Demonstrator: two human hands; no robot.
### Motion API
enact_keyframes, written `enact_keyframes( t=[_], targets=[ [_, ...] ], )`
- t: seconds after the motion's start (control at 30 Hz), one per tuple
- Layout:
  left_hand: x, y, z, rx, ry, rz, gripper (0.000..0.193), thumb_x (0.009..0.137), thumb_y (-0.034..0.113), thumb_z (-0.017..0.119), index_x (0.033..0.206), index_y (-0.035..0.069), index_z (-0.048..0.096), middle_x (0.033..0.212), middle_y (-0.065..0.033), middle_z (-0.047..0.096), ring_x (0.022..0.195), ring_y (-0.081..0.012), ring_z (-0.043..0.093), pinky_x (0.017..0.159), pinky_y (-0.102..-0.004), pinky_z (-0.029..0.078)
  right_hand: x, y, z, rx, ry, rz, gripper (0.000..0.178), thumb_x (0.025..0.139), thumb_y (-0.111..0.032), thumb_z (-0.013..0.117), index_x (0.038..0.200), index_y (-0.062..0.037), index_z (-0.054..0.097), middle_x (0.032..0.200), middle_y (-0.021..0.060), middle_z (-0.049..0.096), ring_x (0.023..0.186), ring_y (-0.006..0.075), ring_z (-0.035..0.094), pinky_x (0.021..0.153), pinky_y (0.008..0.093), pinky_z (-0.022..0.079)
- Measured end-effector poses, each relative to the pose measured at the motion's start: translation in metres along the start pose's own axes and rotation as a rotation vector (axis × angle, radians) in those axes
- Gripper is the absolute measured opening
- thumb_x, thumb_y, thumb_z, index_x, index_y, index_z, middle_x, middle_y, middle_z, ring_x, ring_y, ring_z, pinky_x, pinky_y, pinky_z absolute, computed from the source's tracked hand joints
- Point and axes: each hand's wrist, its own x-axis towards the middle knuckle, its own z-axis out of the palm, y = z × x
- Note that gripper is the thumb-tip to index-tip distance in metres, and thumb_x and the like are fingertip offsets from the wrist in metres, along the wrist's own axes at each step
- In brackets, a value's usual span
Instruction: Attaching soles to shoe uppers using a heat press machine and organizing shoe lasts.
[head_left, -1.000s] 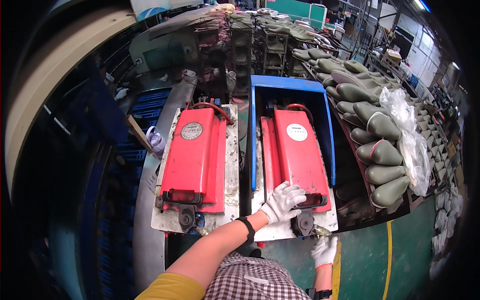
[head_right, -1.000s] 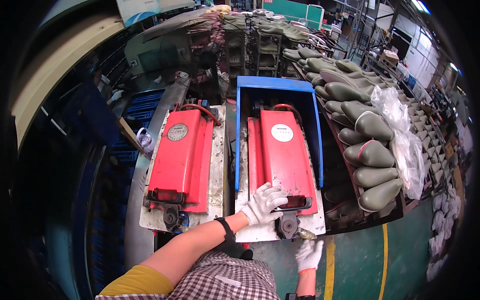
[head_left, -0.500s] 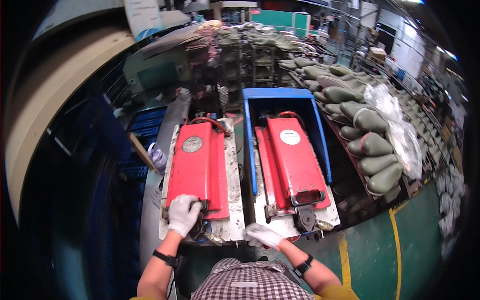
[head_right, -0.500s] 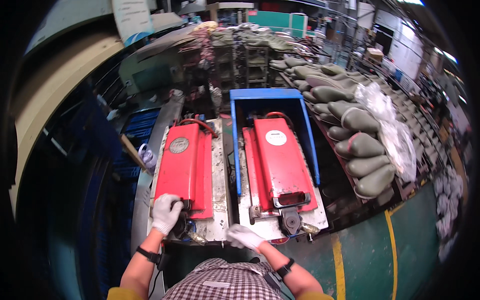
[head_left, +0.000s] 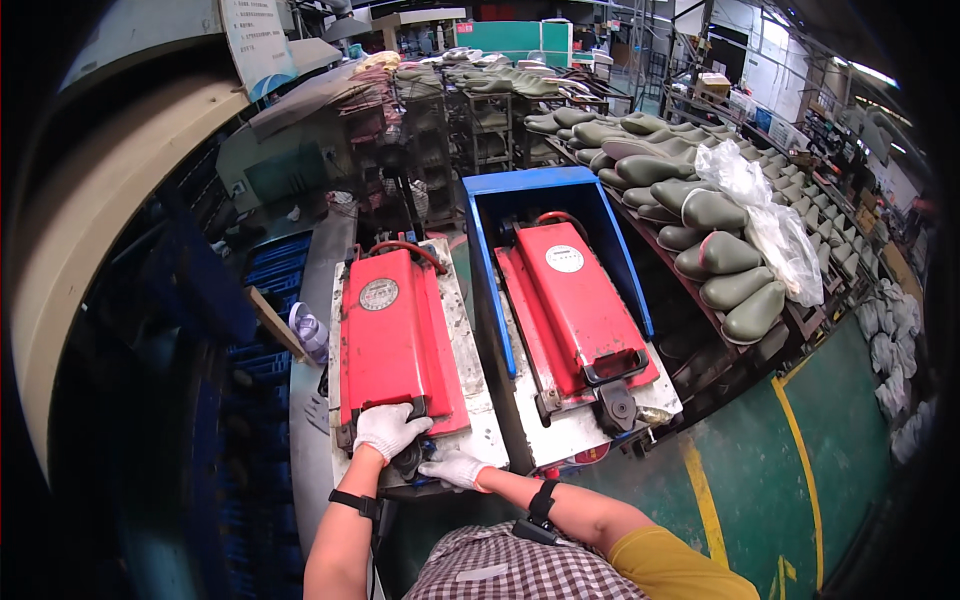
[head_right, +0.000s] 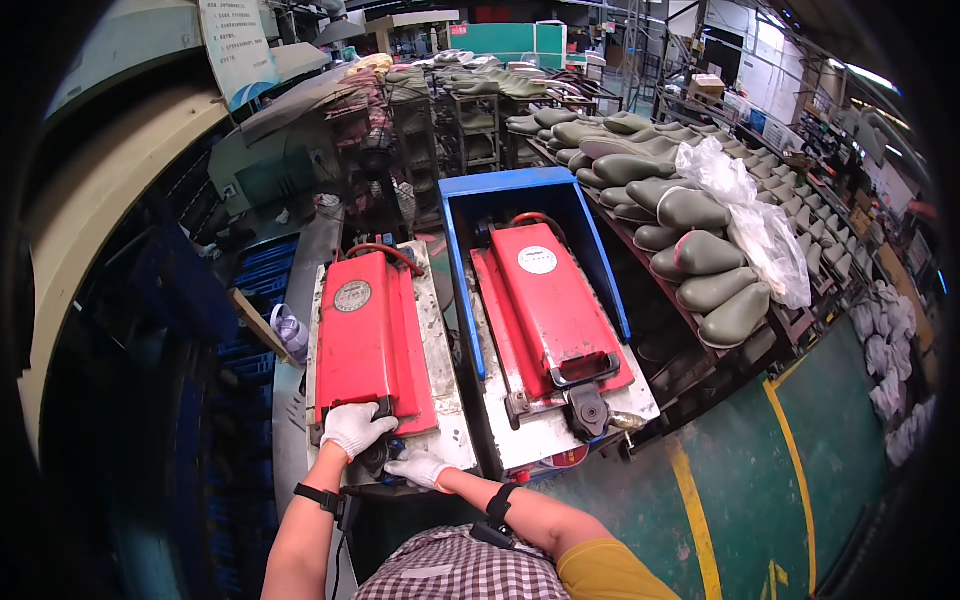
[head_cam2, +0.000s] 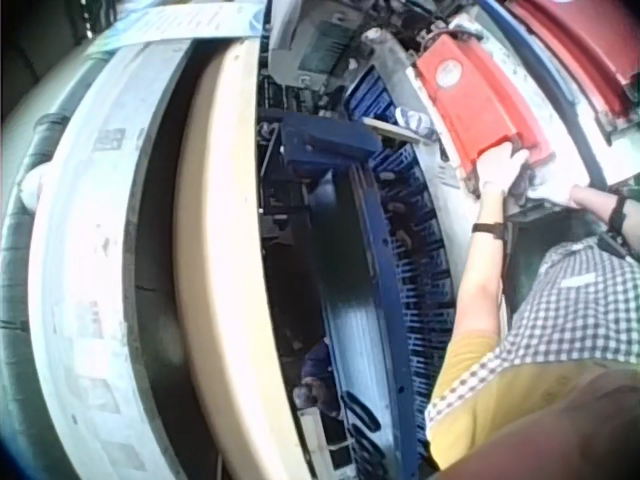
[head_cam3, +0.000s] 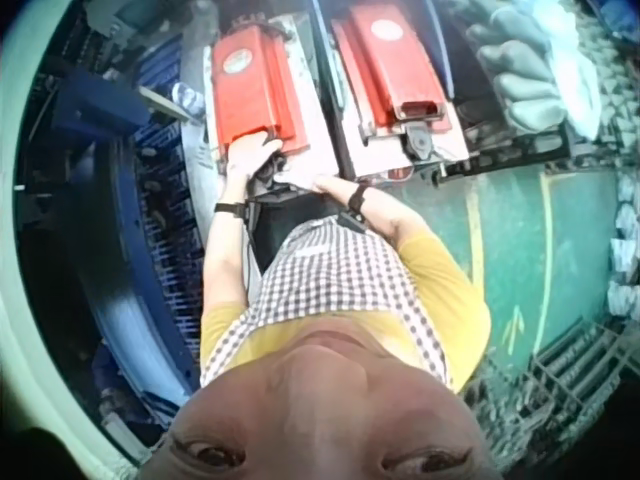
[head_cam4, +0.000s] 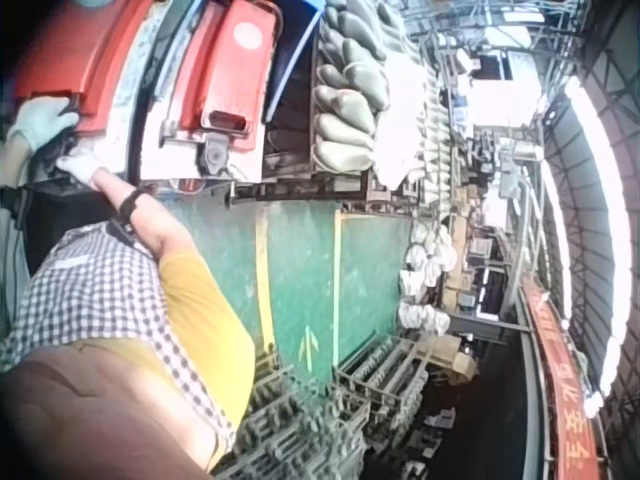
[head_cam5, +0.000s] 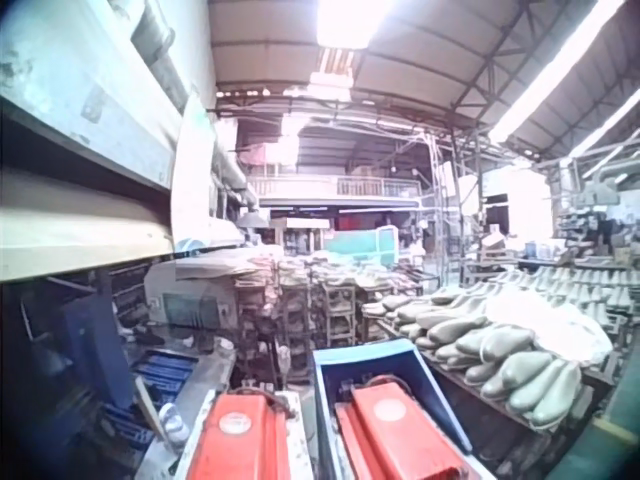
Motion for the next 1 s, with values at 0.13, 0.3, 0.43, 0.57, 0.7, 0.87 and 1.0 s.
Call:
enact_keyframes(
  t=[0.13, 0.3, 0.43, 0.57, 0.7, 0.87, 1.0],
  targets=[
    [0.001, -0.004, 0.006, 0.004, 0.036, 0.017, 0.060, 0.088, 0.065, 0.062, 0.095, 0.008, 0.076, 0.090, -0.0195, 0.075, 0.088, -0.0379, 0.073, 0.079, -0.0480, 0.056, 0.005, 0.006, 0.006, 0.098, 0.032, 0.016, 0.044, 0.099, -0.053, 0.062, 0.111, -0.0106, 0.065, 0.068, 0.0000, 0.052, 0.056, 0.0125, 0.048, 0.050, 0.0293, 0.039],
    [0.003, -0.005, 0.010, 0.008, 0.058, 0.038, 0.058, 0.088, 0.064, 0.061, 0.093, 0.009, 0.075, 0.090, -0.0191, 0.075, 0.087, -0.0371, 0.073, 0.078, -0.0482, 0.056, -0.002, 0.012, 0.044, 0.176, 0.197, 0.062, 0.050, 0.099, -0.057, 0.060, 0.104, -0.0073, 0.066, 0.068, 0.0022, 0.055, 0.055, 0.0157, 0.053, 0.050, 0.0320, 0.044],
    [0.003, -0.004, 0.010, 0.012, 0.056, 0.042, 0.057, 0.090, 0.064, 0.058, 0.092, 0.009, 0.074, 0.088, -0.0182, 0.075, 0.086, -0.0368, 0.073, 0.078, -0.0490, 0.056, -0.011, 0.002, 0.089, 0.789, 0.178, 0.160, 0.043, 0.099, -0.058, 0.061, 0.090, -0.0163, 0.056, 0.067, -0.0025, 0.053, 0.054, 0.0121, 0.054, 0.047, 0.0258, 0.041],
    [0.004, -0.005, 0.014, -0.002, 0.090, 0.062, 0.057, 0.090, 0.064, 0.060, 0.091, 0.009, 0.074, 0.086, -0.0189, 0.074, 0.084, -0.0371, 0.073, 0.076, -0.0496, 0.056, 0.000, -0.001, 0.115, 1.106, 0.177, 0.209, 0.032, 0.095, -0.048, 0.072, 0.092, -0.0202, 0.058, 0.072, -0.0050, 0.058, 0.062, 0.0104, 0.060, 0.051, 0.0233, 0.046],
    [0.003, -0.011, 0.016, -0.027, 0.101, 0.071, 0.055, 0.089, 0.063, 0.061, 0.090, 0.010, 0.074, 0.084, -0.0185, 0.074, 0.082, -0.0364, 0.073, 0.073, -0.0493, 0.056, 0.007, -0.003, 0.127, 1.261, 0.128, 0.196, 0.022, 0.096, -0.035, 0.075, 0.095, -0.0199, 0.059, 0.075, -0.0052, 0.062, 0.064, 0.0087, 0.060, 0.056, 0.0246, 0.052],
    [0.005, -0.015, 0.021, -0.091, 0.152, 0.113, 0.055, 0.089, 0.063, 0.060, 0.094, 0.011, 0.075, 0.085, -0.0176, 0.074, 0.081, -0.0364, 0.073, 0.074, -0.0495, 0.056, 0.017, -0.021, 0.149, 1.111, 0.505, 0.098, 0.022, 0.095, -0.033, 0.071, 0.087, -0.0188, 0.056, 0.063, -0.0051, 0.051, 0.046, 0.0105, 0.046, 0.044, 0.0299, 0.036],
    [0.006, -0.009, 0.008, -0.083, 0.128, 0.108, 0.052, 0.089, 0.061, 0.061, 0.093, 0.010, 0.075, 0.088, -0.0173, 0.074, 0.083, -0.0359, 0.073, 0.076, -0.0492, 0.056, 0.067, -0.020, 0.166, 1.402, 0.284, 0.136, 0.039, 0.096, -0.042, 0.068, 0.122, -0.0136, 0.064, 0.103, 0.0030, 0.067, 0.085, 0.0179, 0.063, 0.073, 0.0364, 0.050]
  ],
)
